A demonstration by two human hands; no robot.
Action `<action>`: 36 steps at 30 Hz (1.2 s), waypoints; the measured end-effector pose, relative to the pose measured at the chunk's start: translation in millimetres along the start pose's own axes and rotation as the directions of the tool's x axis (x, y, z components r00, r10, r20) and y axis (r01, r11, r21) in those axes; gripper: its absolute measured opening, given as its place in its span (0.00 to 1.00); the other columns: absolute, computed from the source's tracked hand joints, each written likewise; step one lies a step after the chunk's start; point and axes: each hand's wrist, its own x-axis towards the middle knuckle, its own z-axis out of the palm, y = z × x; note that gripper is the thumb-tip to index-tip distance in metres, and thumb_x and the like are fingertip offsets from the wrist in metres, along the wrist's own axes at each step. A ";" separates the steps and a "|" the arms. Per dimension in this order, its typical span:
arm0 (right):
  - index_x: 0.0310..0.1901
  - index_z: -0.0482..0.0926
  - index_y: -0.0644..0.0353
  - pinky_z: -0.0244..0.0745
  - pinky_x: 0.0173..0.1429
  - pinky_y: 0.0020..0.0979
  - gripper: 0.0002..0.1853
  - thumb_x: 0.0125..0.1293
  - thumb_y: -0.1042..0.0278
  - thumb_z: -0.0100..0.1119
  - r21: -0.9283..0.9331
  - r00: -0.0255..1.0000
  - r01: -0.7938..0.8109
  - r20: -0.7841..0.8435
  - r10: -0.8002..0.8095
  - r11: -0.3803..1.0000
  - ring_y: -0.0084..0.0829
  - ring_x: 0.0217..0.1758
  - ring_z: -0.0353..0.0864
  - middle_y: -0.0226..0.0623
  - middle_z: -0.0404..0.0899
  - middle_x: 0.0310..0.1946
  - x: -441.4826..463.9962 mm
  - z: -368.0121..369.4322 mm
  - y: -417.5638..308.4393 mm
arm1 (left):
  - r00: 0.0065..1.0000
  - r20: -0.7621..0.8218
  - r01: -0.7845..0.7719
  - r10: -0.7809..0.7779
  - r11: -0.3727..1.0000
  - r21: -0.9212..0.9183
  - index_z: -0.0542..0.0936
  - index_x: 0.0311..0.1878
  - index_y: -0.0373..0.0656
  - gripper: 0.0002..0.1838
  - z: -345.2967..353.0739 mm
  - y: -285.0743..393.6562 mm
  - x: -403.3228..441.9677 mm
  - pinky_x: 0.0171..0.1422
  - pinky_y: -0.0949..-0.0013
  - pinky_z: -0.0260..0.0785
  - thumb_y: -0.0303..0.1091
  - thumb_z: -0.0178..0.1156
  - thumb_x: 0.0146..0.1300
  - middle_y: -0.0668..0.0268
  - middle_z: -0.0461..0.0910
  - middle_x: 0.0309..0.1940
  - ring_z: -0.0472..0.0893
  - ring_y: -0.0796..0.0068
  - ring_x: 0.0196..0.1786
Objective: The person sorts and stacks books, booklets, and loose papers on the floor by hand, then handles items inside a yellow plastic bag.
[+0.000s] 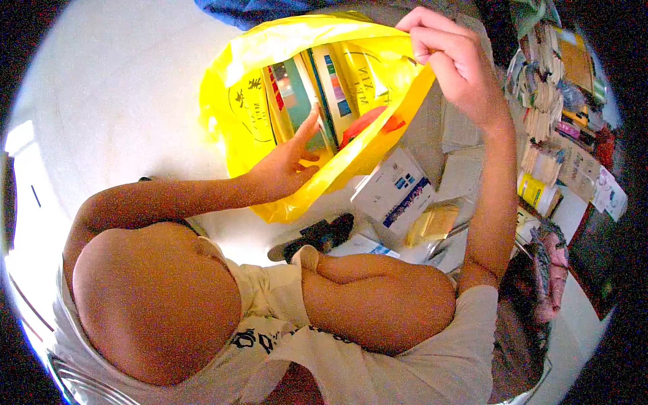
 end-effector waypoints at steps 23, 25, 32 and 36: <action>0.54 0.70 0.62 0.75 0.58 0.36 0.20 0.63 0.69 0.63 0.027 0.763 -0.645 -0.026 0.646 0.764 0.45 0.51 0.82 0.47 0.80 0.47 -18.1 80.5 14.1 | 0.941 -0.334 0.023 -0.049 0.996 -0.083 0.71 0.64 0.37 0.23 -106.9 -74.0 17.4 0.58 0.62 0.74 0.45 0.52 0.76 0.59 0.81 0.51 0.80 0.65 0.52; 0.57 0.70 0.62 0.76 0.57 0.35 0.21 0.65 0.67 0.62 0.317 0.736 -0.660 0.088 0.672 0.681 0.41 0.51 0.82 0.44 0.80 0.48 -24.0 84.9 25.4 | 0.935 -0.355 -0.024 0.012 0.999 -0.029 0.72 0.62 0.36 0.21 -108.0 -56.1 12.6 0.57 0.64 0.74 0.42 0.52 0.76 0.60 0.81 0.51 0.79 0.70 0.53; 0.61 0.72 0.59 0.79 0.50 0.27 0.26 0.65 0.56 0.62 0.821 0.653 -0.538 0.262 0.710 0.192 0.25 0.47 0.82 0.34 0.81 0.46 -57.7 40.0 16.2 | 0.948 -0.301 -0.107 0.100 0.994 -0.004 0.76 0.58 0.37 0.17 -109.1 69.7 -2.1 0.50 0.68 0.76 0.40 0.55 0.76 0.67 0.82 0.46 0.80 0.77 0.45; 0.59 0.75 0.58 0.79 0.50 0.27 0.24 0.65 0.53 0.59 0.936 0.686 -0.328 0.145 0.713 0.126 0.25 0.43 0.83 0.32 0.82 0.44 -71.2 44.5 15.3 | 0.933 -0.323 -0.109 0.157 0.981 0.163 0.78 0.53 0.34 0.17 -119.4 123.0 -1.7 0.44 0.67 0.75 0.40 0.54 0.76 0.64 0.84 0.38 0.81 0.75 0.37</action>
